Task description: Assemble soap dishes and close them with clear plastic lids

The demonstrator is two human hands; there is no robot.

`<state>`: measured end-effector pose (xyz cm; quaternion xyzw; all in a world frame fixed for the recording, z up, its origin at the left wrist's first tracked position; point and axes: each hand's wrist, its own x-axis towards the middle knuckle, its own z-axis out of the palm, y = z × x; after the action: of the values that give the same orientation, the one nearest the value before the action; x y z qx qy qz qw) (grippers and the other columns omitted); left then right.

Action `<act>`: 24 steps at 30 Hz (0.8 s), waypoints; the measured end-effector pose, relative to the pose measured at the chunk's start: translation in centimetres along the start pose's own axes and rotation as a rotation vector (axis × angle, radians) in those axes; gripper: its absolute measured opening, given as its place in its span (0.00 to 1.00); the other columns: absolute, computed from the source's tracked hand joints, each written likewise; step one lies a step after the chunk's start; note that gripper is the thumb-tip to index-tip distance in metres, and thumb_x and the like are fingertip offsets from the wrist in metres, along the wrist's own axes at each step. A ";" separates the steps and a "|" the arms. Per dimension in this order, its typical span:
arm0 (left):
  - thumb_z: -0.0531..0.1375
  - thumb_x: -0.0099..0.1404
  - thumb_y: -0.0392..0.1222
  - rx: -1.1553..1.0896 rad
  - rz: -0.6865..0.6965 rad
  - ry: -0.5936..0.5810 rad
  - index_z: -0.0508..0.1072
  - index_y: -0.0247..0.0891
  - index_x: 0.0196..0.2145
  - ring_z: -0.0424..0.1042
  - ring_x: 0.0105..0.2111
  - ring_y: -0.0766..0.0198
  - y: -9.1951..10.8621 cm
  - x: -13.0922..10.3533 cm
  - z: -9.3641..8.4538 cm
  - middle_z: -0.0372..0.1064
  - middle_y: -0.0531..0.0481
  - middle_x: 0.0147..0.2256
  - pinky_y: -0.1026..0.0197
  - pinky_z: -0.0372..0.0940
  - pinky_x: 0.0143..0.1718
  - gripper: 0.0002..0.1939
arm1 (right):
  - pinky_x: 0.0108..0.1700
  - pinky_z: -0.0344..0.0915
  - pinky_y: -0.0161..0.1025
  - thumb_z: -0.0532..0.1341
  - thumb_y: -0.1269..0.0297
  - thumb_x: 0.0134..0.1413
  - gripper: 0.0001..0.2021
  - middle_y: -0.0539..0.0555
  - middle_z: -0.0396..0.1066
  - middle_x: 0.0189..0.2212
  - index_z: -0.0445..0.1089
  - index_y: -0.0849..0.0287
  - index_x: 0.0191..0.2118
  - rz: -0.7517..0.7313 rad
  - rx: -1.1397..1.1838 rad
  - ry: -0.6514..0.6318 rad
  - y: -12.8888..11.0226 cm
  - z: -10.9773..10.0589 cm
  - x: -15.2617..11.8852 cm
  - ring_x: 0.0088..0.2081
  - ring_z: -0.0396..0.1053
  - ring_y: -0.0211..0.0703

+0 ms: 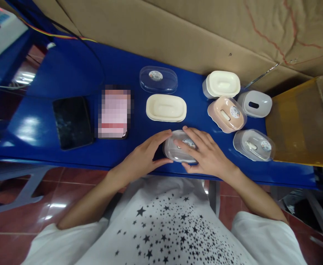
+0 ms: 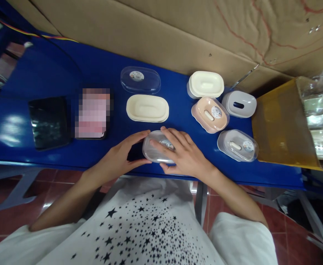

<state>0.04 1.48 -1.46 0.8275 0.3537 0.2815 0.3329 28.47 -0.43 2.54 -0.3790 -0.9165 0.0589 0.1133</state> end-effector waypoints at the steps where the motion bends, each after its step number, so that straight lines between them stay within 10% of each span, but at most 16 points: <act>1: 0.67 0.76 0.56 -0.001 0.001 0.003 0.54 0.49 0.77 0.68 0.72 0.48 0.0 0.0 0.0 0.65 0.38 0.73 0.42 0.68 0.72 0.41 | 0.67 0.68 0.68 0.66 0.58 0.69 0.44 0.70 0.54 0.79 0.46 0.49 0.83 -0.005 0.000 -0.004 0.0 -0.1 0.0 0.75 0.61 0.70; 9: 0.68 0.75 0.57 -0.032 -0.033 -0.007 0.55 0.51 0.77 0.70 0.71 0.47 0.1 0.3 -0.2 0.66 0.39 0.72 0.42 0.69 0.71 0.41 | 0.66 0.69 0.66 0.66 0.59 0.69 0.36 0.70 0.56 0.78 0.58 0.52 0.78 -0.009 0.009 -0.064 -0.2 -2.1 0.8 0.73 0.64 0.69; 24: 0.65 0.78 0.56 0.003 0.031 -0.046 0.51 0.49 0.79 0.66 0.73 0.48 0.2 0.0 -0.2 0.62 0.37 0.74 0.43 0.67 0.73 0.41 | 0.65 0.68 0.67 0.66 0.53 0.70 0.43 0.63 0.55 0.80 0.47 0.42 0.82 0.055 -0.020 -0.050 -0.5 0.1 0.0 0.73 0.63 0.70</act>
<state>-0.01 1.44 -1.17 0.8395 0.3336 0.2671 0.3356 28.12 -0.78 2.59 -0.4037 -0.9088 0.0625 0.0850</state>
